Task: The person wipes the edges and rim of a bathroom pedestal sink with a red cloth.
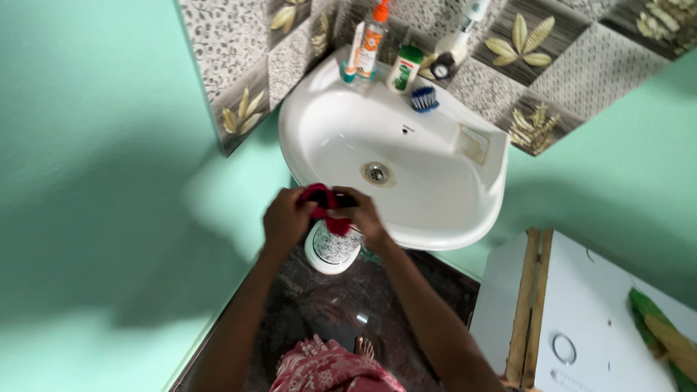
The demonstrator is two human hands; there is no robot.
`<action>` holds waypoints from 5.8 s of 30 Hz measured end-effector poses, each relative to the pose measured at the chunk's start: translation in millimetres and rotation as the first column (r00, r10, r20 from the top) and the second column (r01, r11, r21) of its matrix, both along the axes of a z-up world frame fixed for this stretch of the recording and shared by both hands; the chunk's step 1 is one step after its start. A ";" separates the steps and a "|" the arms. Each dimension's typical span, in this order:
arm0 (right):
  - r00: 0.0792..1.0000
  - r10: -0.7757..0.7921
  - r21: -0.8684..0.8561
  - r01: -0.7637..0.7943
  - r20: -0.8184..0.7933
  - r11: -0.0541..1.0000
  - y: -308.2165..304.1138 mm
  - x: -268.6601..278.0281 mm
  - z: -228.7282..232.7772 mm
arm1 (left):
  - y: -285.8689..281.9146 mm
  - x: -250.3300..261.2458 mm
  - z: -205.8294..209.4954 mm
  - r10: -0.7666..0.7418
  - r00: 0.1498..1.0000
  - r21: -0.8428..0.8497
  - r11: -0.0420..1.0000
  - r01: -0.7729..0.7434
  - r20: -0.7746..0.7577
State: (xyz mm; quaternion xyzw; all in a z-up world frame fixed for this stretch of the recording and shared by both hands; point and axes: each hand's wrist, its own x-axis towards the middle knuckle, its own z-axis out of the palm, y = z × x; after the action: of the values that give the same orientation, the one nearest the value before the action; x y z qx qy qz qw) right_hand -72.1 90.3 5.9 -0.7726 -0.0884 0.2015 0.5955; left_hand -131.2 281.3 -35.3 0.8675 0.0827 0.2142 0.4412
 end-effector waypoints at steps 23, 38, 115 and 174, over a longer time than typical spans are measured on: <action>0.669 0.716 -0.805 -0.305 0.199 0.510 -304.9 53.0 52.3 | -368.4 -34.6 0.0 -0.073 0.996 0.049 0.996 0.071 0.045; 0.442 0.629 -0.516 -0.360 0.640 0.778 -259.5 44.1 13.0 | -309.7 -43.3 -3.7 0.262 0.944 0.119 0.950 -0.290 0.202; 0.664 0.420 -0.320 -0.275 0.618 0.906 104.8 225.7 -64.4 | 87.3 147.5 -31.7 0.104 0.994 0.064 0.993 -0.101 -0.038; 0.808 0.540 0.206 -0.585 0.238 0.784 33.4 92.1 88.0 | -28.8 29.2 261.7 0.077 0.850 -0.150 0.989 0.003 0.521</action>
State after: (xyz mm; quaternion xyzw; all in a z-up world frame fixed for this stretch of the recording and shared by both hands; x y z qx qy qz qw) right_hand 20.0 123.7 93.9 -0.6363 -0.3910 0.2912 0.5978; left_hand -102.0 252.5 226.4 0.7399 -0.0090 0.4449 0.5045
